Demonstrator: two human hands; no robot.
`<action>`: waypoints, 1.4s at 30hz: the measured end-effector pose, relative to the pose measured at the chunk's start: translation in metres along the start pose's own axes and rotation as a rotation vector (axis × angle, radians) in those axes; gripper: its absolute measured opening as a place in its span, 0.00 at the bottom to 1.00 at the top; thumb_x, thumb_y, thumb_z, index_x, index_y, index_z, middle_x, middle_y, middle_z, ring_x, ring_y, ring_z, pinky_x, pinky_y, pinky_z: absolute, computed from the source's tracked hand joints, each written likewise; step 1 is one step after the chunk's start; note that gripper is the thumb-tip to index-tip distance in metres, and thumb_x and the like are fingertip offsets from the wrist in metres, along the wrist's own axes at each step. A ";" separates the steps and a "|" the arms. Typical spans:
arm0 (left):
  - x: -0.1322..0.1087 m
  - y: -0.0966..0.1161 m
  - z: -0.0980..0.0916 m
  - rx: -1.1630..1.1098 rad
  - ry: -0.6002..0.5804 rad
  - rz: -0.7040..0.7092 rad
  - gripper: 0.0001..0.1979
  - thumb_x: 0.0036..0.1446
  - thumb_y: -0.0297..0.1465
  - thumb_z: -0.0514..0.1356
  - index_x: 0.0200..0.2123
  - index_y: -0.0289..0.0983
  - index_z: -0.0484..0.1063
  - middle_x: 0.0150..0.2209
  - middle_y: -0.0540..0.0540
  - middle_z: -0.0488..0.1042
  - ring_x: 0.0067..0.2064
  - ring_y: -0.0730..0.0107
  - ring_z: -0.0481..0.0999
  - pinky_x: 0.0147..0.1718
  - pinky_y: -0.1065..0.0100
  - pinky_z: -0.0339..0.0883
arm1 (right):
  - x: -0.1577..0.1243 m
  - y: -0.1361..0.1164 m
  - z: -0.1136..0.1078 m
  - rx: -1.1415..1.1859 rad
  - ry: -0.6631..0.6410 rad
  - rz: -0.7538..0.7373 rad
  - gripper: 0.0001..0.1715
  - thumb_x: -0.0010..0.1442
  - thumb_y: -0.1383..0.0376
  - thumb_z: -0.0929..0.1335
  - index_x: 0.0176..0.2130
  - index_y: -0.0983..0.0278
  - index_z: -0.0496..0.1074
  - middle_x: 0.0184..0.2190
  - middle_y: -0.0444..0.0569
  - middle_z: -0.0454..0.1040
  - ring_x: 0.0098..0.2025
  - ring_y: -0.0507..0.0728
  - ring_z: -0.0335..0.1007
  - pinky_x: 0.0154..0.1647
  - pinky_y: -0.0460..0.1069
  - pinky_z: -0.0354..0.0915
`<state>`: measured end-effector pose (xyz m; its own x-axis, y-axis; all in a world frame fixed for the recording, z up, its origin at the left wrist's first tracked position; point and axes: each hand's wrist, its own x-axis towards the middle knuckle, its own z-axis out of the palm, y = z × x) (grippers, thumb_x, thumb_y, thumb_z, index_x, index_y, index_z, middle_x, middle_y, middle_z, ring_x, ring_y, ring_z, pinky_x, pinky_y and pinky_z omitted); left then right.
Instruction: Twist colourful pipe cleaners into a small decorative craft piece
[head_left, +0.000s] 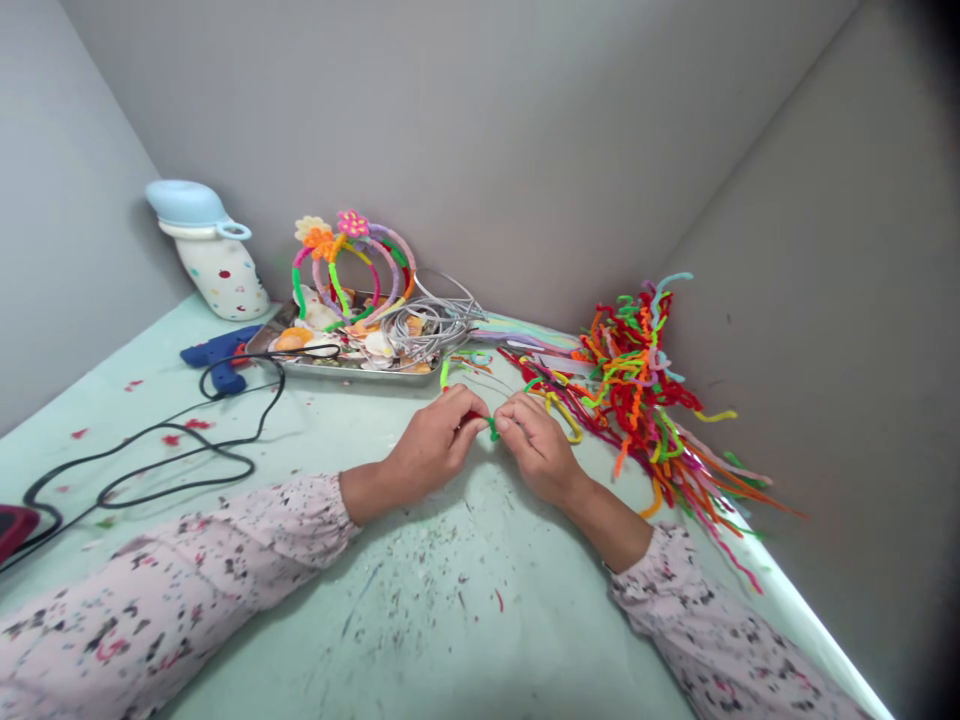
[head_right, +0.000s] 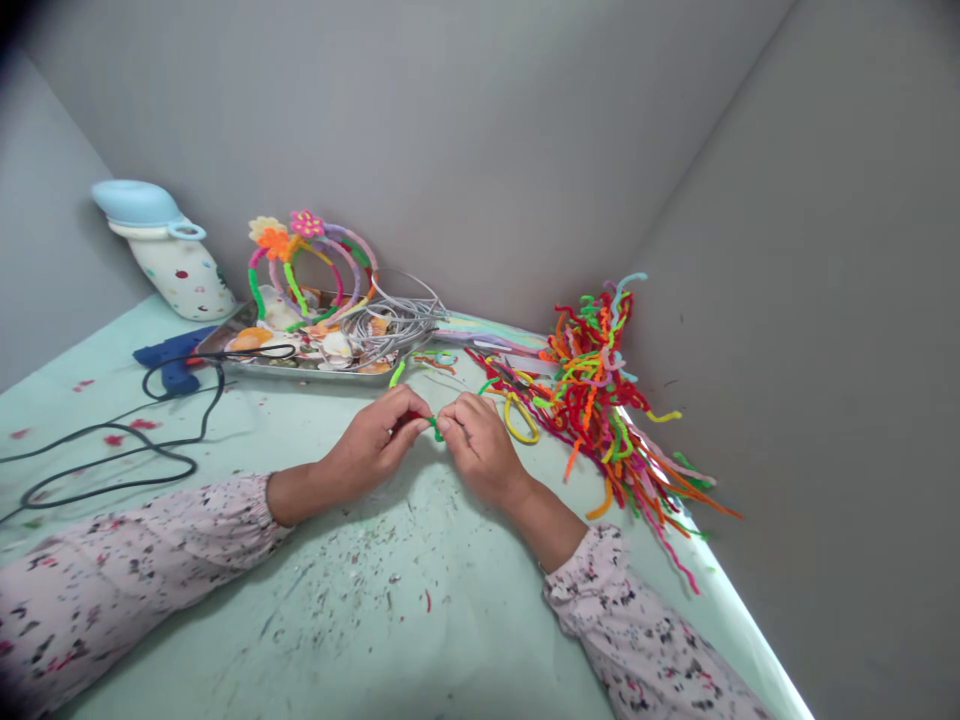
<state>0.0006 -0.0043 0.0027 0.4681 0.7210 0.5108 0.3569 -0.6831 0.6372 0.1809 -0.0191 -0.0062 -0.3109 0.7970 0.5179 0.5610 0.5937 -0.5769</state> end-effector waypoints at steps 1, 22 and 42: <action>0.000 0.000 0.000 -0.002 0.006 -0.001 0.04 0.62 0.28 0.53 0.34 0.36 0.65 0.32 0.48 0.67 0.34 0.71 0.65 0.35 0.68 0.60 | 0.000 0.000 0.000 0.000 0.004 0.002 0.12 0.66 0.62 0.59 0.32 0.61 0.65 0.29 0.44 0.64 0.35 0.54 0.61 0.42 0.52 0.56; 0.001 0.002 -0.003 -0.084 -0.037 -0.103 0.06 0.62 0.30 0.53 0.37 0.35 0.68 0.32 0.48 0.69 0.34 0.71 0.66 0.33 0.69 0.60 | 0.000 0.000 0.002 -0.061 0.140 -0.015 0.08 0.64 0.63 0.63 0.33 0.61 0.67 0.30 0.45 0.68 0.37 0.55 0.64 0.42 0.53 0.58; 0.001 0.003 -0.002 -0.314 0.003 -0.203 0.07 0.61 0.33 0.54 0.35 0.35 0.68 0.24 0.52 0.65 0.28 0.74 0.64 0.29 0.70 0.60 | 0.001 0.007 0.001 -0.187 0.245 -0.223 0.07 0.58 0.66 0.69 0.39 0.57 0.70 0.35 0.46 0.74 0.40 0.57 0.68 0.43 0.55 0.63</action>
<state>0.0003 -0.0051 0.0059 0.4107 0.8387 0.3577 0.1766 -0.4581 0.8712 0.1841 -0.0139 -0.0104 -0.2610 0.5869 0.7665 0.6375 0.7010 -0.3196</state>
